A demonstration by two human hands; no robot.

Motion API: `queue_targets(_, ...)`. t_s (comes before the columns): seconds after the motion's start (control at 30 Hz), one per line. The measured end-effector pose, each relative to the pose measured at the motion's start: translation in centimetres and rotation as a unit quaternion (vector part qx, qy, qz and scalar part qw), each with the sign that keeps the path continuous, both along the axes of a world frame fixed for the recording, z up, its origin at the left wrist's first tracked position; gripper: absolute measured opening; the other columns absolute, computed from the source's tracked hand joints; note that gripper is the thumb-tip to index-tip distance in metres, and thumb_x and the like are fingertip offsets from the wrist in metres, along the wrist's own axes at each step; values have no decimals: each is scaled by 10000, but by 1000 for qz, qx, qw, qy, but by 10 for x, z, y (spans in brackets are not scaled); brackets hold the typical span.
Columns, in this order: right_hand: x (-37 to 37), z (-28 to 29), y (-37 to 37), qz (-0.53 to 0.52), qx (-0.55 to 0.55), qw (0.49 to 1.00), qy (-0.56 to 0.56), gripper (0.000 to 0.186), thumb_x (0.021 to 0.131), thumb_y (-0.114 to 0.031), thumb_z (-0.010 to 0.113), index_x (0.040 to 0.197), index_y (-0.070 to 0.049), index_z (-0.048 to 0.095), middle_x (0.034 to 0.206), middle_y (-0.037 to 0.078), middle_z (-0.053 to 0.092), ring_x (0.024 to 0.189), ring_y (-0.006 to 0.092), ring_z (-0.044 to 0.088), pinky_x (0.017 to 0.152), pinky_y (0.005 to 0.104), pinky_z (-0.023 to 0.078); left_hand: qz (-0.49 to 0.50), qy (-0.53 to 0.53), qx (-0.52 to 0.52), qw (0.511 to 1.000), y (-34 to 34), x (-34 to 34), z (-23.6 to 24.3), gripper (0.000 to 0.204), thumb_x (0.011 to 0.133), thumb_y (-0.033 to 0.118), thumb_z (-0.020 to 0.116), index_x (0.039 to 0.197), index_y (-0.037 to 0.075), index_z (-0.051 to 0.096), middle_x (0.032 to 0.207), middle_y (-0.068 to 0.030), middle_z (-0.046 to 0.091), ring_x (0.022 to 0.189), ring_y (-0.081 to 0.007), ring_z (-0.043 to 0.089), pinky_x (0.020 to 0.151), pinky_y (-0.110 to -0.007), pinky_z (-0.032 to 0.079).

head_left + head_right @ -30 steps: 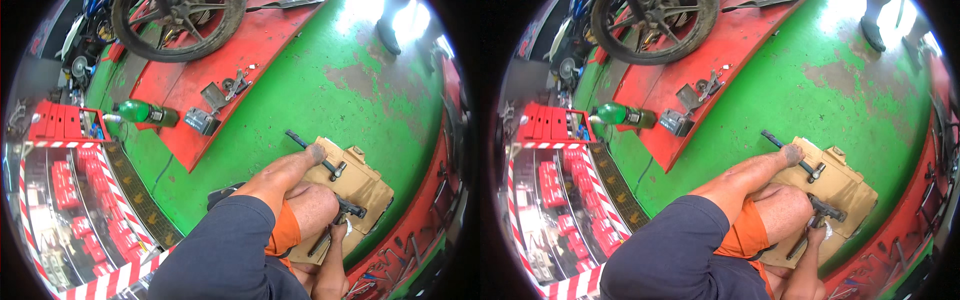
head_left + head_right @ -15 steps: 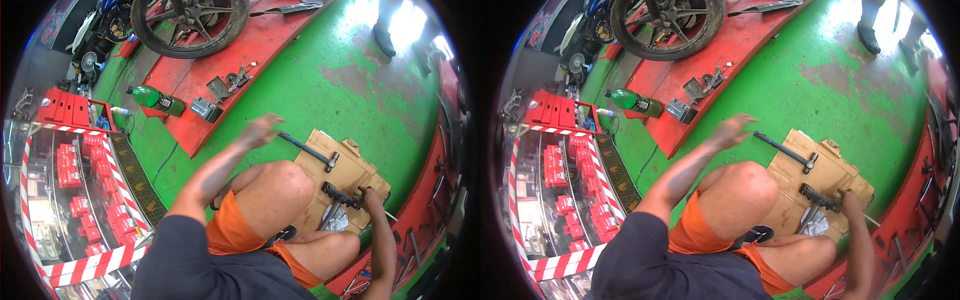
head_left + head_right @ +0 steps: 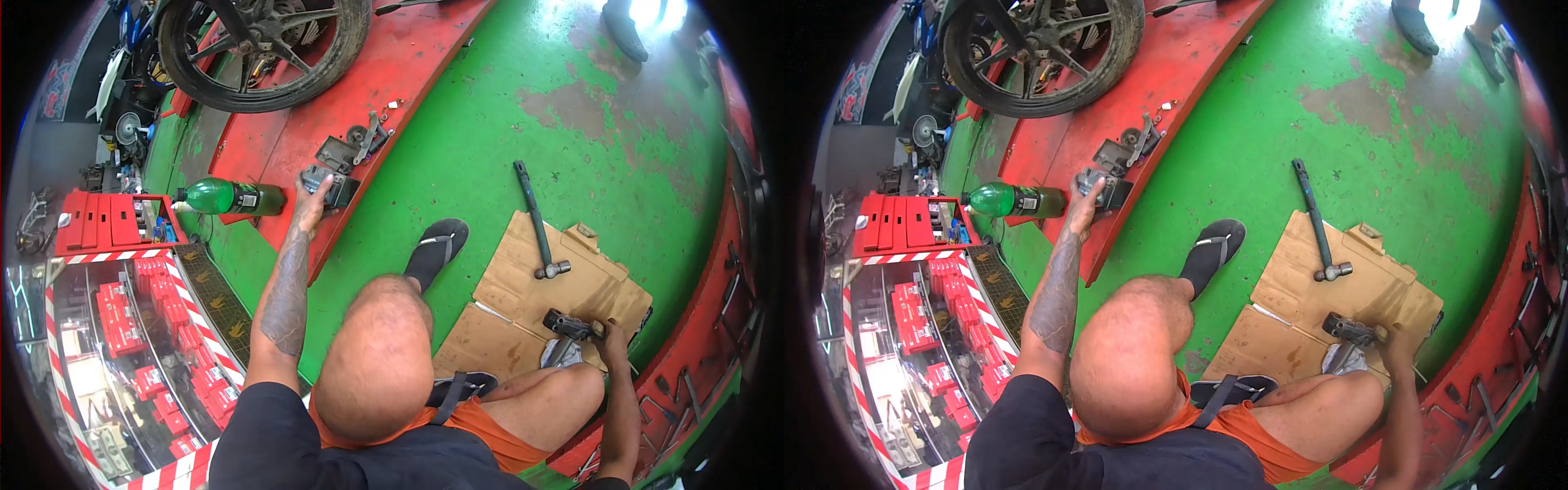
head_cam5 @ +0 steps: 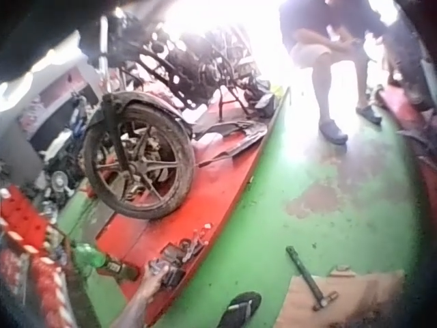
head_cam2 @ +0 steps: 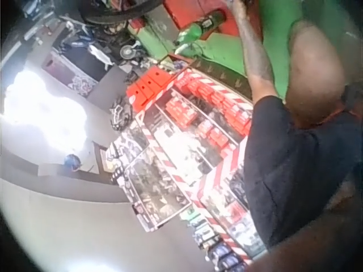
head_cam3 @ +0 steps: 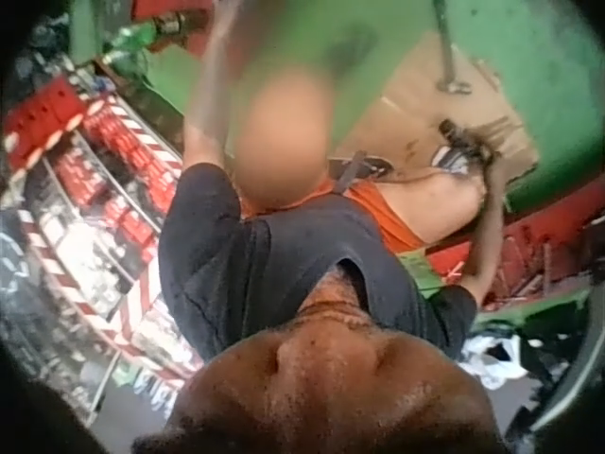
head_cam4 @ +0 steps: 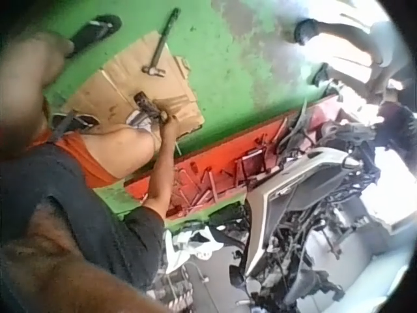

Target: Cleaning and hammering a metal motorcycle part on a cardboard sheet on the shop floor.

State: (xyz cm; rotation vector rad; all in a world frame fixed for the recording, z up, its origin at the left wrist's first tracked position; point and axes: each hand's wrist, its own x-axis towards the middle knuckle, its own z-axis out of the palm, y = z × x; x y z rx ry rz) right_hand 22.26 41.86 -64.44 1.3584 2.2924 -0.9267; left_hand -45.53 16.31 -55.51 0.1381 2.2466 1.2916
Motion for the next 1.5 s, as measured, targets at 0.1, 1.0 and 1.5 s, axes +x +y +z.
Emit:
queue_targets(0.1, -3, -6, -4, -35, -1, 999, 10, 421, 651, -91, 854, 1043, -48, 708, 984, 172, 644, 928, 390, 641, 818, 453, 500, -11, -11, -4, 1000, 27, -5, 4, 944, 872, 447, 756, 1526, 153, 142, 1321, -143, 521, 1021, -253, 647, 689, -388, 604)
queue_targets(1.0, -4, 13, -45, -100, 85, 988, 80, 504, 817, -61, 770, 1300, -54, 625, 1281, 148, 600, 1154, 330, 603, 966, 385, 493, -34, 261, -236, 935, 18, -179, -103, 491, 891, 338, 680, 1249, 3, 659, 1160, -253, 692, 1084, -402, 663, 940, -446, 508)
queue_targets(1.5, 46, -45, -95, -223, 170, 950, 137, 402, 856, -117, 770, 1220, -34, 622, 1178, 178, 659, 1102, 325, 647, 950, 374, 501, -320, 539, -109, 771, 92, -248, -13, 319, 1009, 259, 557, 1190, 38, 699, 1174, -122, 708, 1046, -218, 660, 906, -326, 506)
